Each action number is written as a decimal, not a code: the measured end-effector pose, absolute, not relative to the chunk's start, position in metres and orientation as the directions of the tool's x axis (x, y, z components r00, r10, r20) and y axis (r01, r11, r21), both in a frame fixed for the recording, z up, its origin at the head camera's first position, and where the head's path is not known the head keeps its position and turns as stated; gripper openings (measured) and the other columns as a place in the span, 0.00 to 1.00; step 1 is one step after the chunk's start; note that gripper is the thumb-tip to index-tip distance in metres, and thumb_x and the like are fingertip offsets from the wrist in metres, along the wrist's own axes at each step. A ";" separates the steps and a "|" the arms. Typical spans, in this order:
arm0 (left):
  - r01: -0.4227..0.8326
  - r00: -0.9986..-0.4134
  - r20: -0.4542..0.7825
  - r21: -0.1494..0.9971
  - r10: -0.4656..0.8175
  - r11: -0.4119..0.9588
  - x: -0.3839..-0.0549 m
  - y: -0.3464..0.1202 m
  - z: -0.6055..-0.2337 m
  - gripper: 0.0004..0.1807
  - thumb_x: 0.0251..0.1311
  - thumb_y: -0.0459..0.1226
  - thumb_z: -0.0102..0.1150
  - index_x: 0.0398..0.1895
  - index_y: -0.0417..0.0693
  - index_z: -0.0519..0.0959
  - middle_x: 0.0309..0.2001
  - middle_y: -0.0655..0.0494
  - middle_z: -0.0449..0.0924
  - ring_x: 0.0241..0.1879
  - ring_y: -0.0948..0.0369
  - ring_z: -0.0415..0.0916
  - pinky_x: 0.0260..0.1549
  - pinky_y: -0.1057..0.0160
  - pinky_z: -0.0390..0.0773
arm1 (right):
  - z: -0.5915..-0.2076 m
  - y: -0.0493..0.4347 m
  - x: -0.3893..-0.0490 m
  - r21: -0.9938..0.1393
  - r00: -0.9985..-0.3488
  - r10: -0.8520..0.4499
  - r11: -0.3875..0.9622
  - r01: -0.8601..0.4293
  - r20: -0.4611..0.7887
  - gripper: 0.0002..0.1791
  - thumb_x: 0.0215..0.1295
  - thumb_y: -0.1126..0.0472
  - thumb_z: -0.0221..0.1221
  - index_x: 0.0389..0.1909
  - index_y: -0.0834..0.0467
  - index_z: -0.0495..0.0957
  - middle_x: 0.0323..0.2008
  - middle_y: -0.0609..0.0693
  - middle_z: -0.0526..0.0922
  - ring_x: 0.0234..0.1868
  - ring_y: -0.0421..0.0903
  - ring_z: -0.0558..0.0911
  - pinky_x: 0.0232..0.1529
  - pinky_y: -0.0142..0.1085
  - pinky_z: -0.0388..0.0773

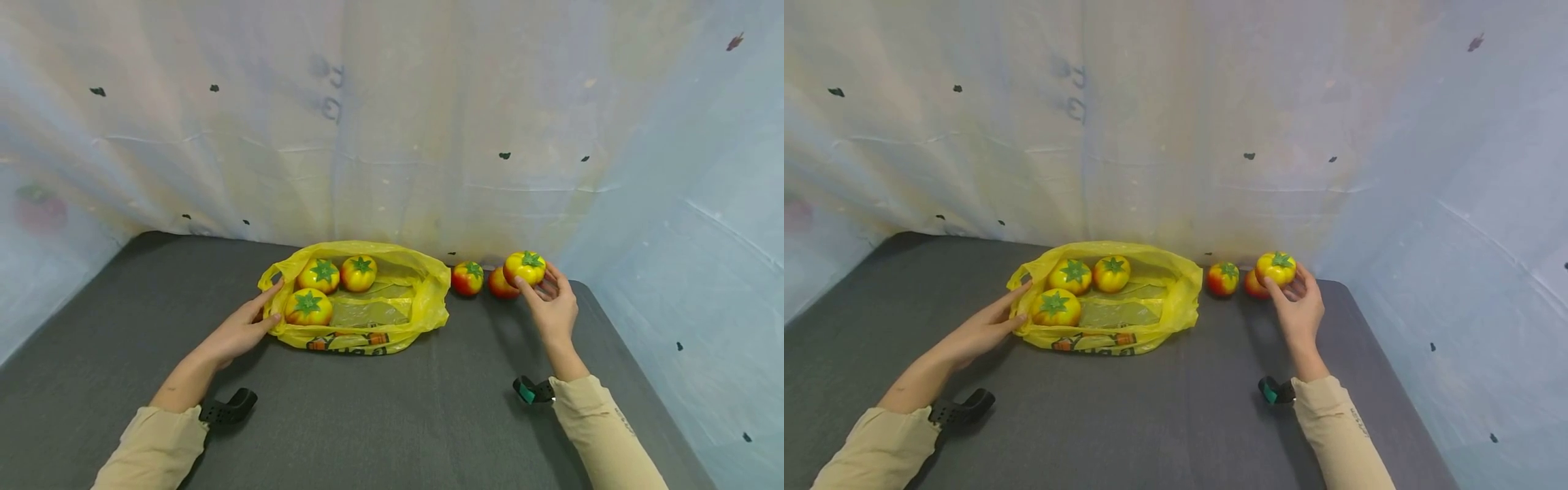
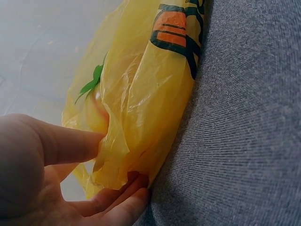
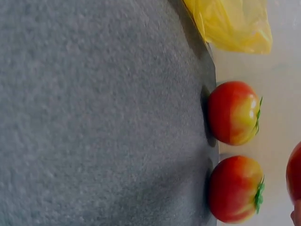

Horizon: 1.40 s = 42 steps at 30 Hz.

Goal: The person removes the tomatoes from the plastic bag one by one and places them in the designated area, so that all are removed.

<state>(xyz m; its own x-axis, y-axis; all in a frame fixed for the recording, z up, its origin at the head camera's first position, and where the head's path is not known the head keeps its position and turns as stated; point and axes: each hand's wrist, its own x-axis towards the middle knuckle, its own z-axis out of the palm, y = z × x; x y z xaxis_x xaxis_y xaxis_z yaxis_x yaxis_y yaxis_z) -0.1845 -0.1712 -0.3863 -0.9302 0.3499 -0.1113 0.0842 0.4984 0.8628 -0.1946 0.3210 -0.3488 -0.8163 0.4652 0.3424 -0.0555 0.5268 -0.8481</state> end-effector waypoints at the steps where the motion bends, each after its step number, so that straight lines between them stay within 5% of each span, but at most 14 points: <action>1: 0.084 -0.930 -0.112 0.863 0.350 0.498 -0.185 -0.171 -0.386 0.37 0.74 0.41 0.44 0.78 0.55 0.38 0.75 0.32 0.33 0.72 0.32 0.32 0.63 0.29 0.43 | -0.350 0.322 -0.196 -0.850 -0.811 0.474 0.525 -0.052 0.343 0.37 0.58 0.48 0.66 0.68 0.51 0.66 0.62 0.52 0.73 0.57 0.51 0.78 0.48 0.21 0.75; 12: 0.084 -0.929 -0.111 0.865 0.352 0.495 -0.184 -0.171 -0.388 0.37 0.73 0.42 0.44 0.78 0.54 0.38 0.75 0.33 0.33 0.72 0.33 0.32 0.63 0.29 0.44 | -0.360 0.334 -0.201 -0.850 -0.771 0.535 0.527 -0.014 0.344 0.39 0.59 0.45 0.65 0.69 0.53 0.64 0.63 0.54 0.72 0.57 0.53 0.78 0.47 0.22 0.76; 23: 0.076 -0.936 -0.116 0.855 0.332 0.513 -0.183 -0.171 -0.387 0.36 0.74 0.41 0.43 0.78 0.56 0.38 0.74 0.30 0.34 0.71 0.31 0.34 0.62 0.29 0.46 | -0.361 0.343 -0.210 -0.888 -0.729 0.644 0.446 0.110 0.233 0.42 0.59 0.43 0.63 0.71 0.53 0.60 0.66 0.55 0.69 0.62 0.52 0.74 0.60 0.46 0.73; 42: 0.104 -0.931 -0.089 0.865 0.354 0.491 -0.184 -0.171 -0.388 0.36 0.74 0.41 0.43 0.78 0.53 0.39 0.74 0.31 0.34 0.71 0.32 0.33 0.62 0.29 0.44 | -0.374 0.363 -0.222 -0.907 -0.689 0.719 0.347 0.238 0.095 0.42 0.61 0.45 0.61 0.72 0.56 0.56 0.67 0.61 0.64 0.65 0.57 0.69 0.62 0.48 0.69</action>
